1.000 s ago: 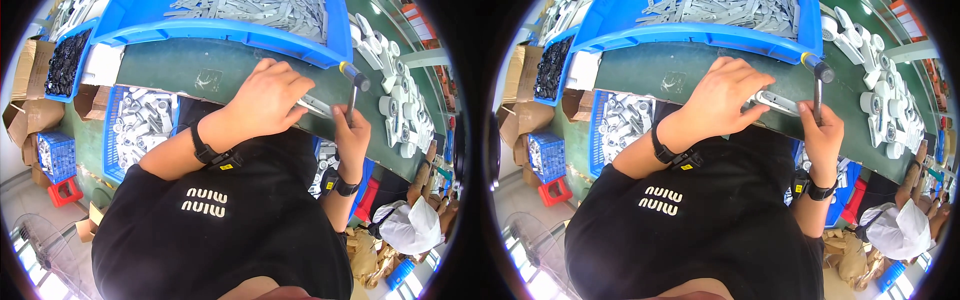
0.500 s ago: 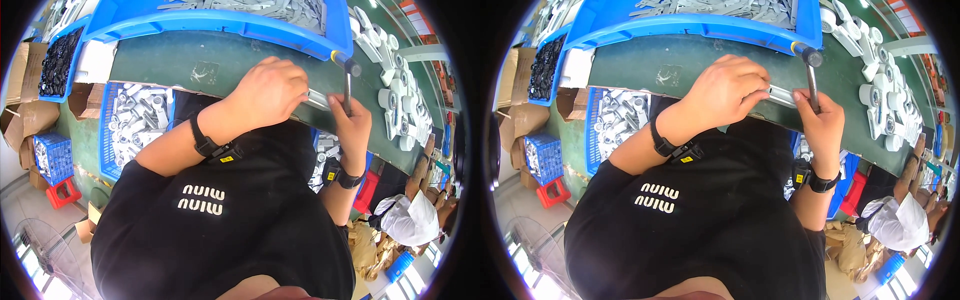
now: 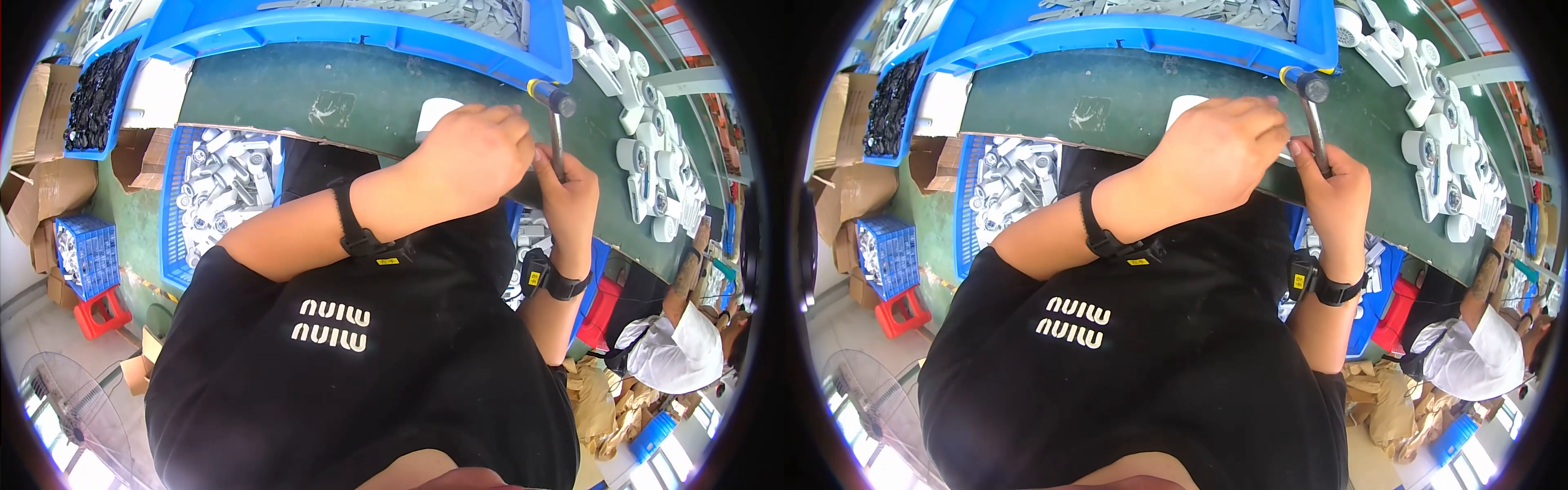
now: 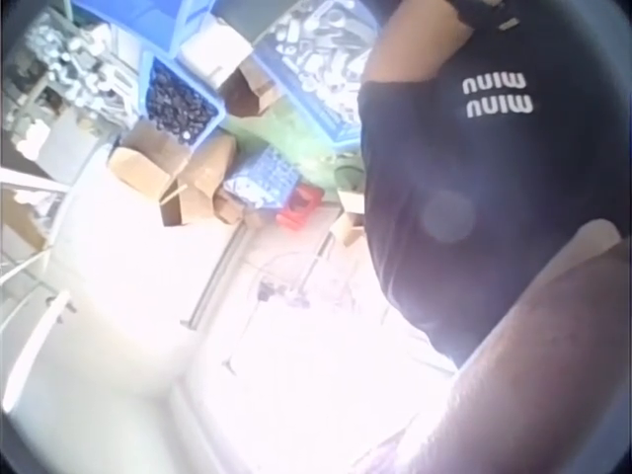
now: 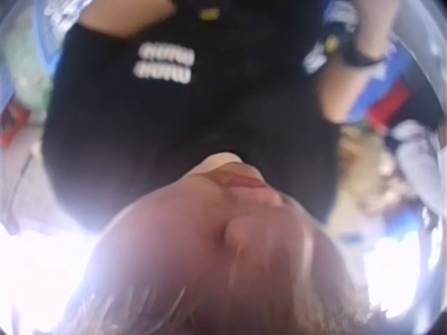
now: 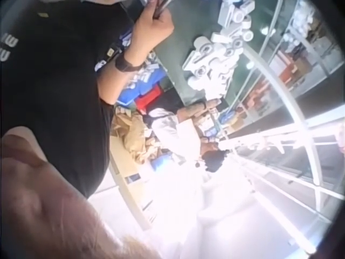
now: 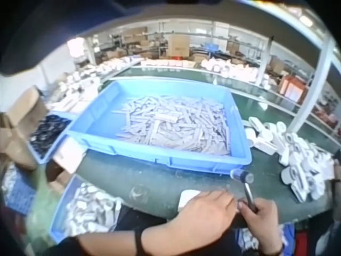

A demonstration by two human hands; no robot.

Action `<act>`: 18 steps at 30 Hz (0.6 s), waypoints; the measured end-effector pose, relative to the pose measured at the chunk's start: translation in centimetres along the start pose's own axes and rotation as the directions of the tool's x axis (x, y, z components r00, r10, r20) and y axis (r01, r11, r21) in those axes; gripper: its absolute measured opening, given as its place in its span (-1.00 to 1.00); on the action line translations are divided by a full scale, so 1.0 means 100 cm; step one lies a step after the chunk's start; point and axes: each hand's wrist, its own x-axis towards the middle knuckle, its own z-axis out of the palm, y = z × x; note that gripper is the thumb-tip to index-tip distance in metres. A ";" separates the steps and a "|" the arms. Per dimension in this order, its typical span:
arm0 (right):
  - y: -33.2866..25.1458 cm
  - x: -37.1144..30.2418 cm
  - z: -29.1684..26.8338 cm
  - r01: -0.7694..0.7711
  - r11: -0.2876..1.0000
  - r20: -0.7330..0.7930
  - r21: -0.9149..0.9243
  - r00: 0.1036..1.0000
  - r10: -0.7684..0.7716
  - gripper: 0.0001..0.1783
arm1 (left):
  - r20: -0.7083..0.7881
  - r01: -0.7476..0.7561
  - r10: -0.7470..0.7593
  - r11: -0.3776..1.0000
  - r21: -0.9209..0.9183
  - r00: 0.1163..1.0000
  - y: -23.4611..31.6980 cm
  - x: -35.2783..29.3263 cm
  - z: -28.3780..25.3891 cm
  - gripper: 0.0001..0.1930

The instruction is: Assembling plastic components with metal inserts using a hammer on a production line.

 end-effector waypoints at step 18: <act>0.034 -0.040 -0.020 0.018 0.868 -0.063 0.496 0.998 0.016 -0.45 | 0.078 0.044 -0.046 0.999 0.028 0.996 0.005 -0.006 0.014 -0.94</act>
